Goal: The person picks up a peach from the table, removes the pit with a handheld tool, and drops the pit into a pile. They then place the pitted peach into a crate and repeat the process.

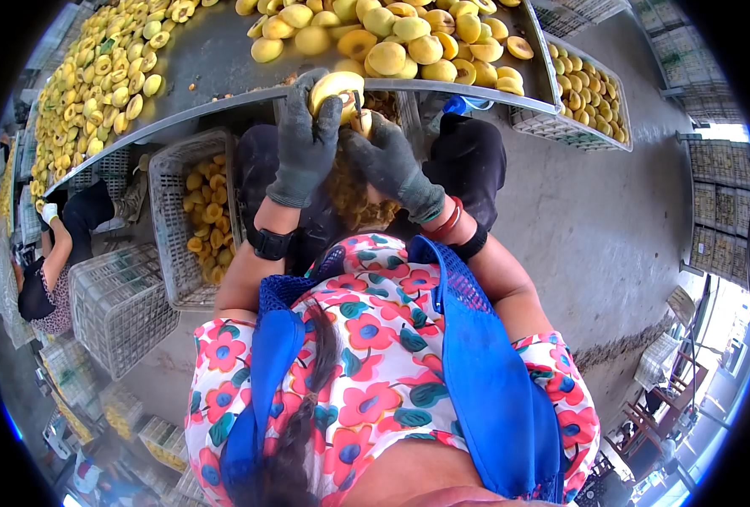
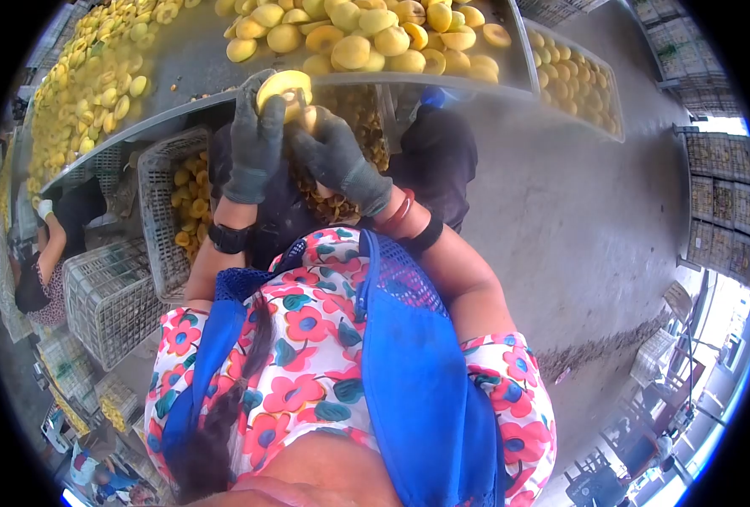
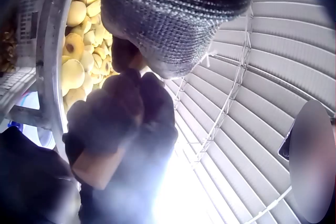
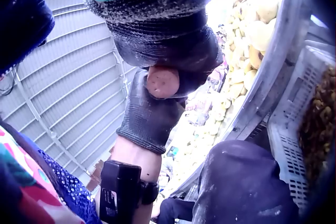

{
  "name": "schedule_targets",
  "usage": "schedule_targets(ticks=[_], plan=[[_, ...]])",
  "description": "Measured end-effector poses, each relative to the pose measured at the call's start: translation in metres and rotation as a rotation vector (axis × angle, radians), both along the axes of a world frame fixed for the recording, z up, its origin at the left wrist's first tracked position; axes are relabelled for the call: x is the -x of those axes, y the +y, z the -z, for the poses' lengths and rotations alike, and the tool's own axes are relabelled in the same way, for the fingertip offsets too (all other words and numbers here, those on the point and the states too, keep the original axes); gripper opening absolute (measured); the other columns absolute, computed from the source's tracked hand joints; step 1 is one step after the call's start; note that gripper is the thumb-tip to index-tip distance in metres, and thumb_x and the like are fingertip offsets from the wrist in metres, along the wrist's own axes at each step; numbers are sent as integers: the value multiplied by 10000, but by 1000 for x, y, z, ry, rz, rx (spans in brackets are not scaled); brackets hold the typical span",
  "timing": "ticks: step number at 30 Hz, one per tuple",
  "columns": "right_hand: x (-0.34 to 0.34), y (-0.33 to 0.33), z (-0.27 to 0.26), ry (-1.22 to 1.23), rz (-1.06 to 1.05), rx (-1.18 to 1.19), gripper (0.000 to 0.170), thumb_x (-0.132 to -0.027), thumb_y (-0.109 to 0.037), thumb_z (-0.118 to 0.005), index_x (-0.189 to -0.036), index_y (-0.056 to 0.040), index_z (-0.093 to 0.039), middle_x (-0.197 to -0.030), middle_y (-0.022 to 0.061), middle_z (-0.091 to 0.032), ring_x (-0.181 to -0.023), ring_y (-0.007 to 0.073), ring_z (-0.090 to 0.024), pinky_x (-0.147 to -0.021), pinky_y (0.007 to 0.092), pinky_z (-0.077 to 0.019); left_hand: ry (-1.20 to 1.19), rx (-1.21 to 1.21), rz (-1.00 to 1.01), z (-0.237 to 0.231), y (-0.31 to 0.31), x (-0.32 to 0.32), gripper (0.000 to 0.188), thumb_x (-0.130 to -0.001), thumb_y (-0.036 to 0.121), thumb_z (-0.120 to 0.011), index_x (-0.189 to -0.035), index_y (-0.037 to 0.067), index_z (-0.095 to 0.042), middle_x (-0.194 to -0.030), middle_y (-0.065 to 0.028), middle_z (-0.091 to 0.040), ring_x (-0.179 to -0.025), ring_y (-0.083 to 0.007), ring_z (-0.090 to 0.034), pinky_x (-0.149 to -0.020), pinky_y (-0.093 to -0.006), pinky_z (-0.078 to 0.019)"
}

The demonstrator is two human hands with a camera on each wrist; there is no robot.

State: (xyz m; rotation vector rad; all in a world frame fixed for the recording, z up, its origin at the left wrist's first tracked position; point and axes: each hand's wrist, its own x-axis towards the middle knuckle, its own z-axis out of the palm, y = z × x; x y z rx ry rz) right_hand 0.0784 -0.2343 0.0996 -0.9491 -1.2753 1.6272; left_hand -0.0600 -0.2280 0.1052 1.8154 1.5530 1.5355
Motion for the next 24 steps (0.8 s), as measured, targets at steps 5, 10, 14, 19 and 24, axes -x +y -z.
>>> schedule_targets(ticks=[5, 10, 14, 19, 24], plan=[[3, 1, 4, 33, -22, 8, 184, -878, -99, -554, -1021, 15, -576, -812, 42, -635, -729, 87, -567, -638, 250, -485, 39, -63, -39, 5, 2, -3, 342, -886, 198, -589, -1149, -12, -530, -1105, -179, -573, -1008, -348, -521, -905, -418, -418], [-12, 3, -15, 120, -217, 329, 176, -899, -122, -524, -998, 16, -572, -740, 36, -612, -633, 87, -553, -557, 247, -468, 31, -82, -22, 10, 1, -7, 376, -902, 198, -567, -1201, -19, -500, -1132, -189, -563, -1027, -336, -535, -907, -411, -432], [-6, 5, -11, 59, -158, 135, 145, -905, -127, -515, -965, -3, -563, -670, 26, -570, -517, 96, -526, -453, 243, -429, -48, -93, 47, 8, -1, -7, 425, -920, 208, -546, -1265, -22, -454, -1180, -191, -544, -1049, -313, -551, -917, -392, -444], [-6, 4, -23, 96, -158, 195, 142, -903, -140, -525, -954, -12, -562, -653, 20, -559, -495, 86, -512, -432, 232, -409, -138, -97, 93, 3, -3, -10, 444, -934, 207, -530, -1299, -19, -419, -1232, -177, -512, -1084, -283, -544, -940, -370, -437], [-10, 3, -25, 212, -243, 327, 168, -910, -164, -531, -959, -7, -570, -665, 17, -572, -532, 68, -518, -472, 219, -419, -237, -67, 175, 0, -5, -11, 456, -944, 208, -517, -1321, -15, -391, -1252, -166, -495, -1090, -265, -536, -939, -363, -437]])
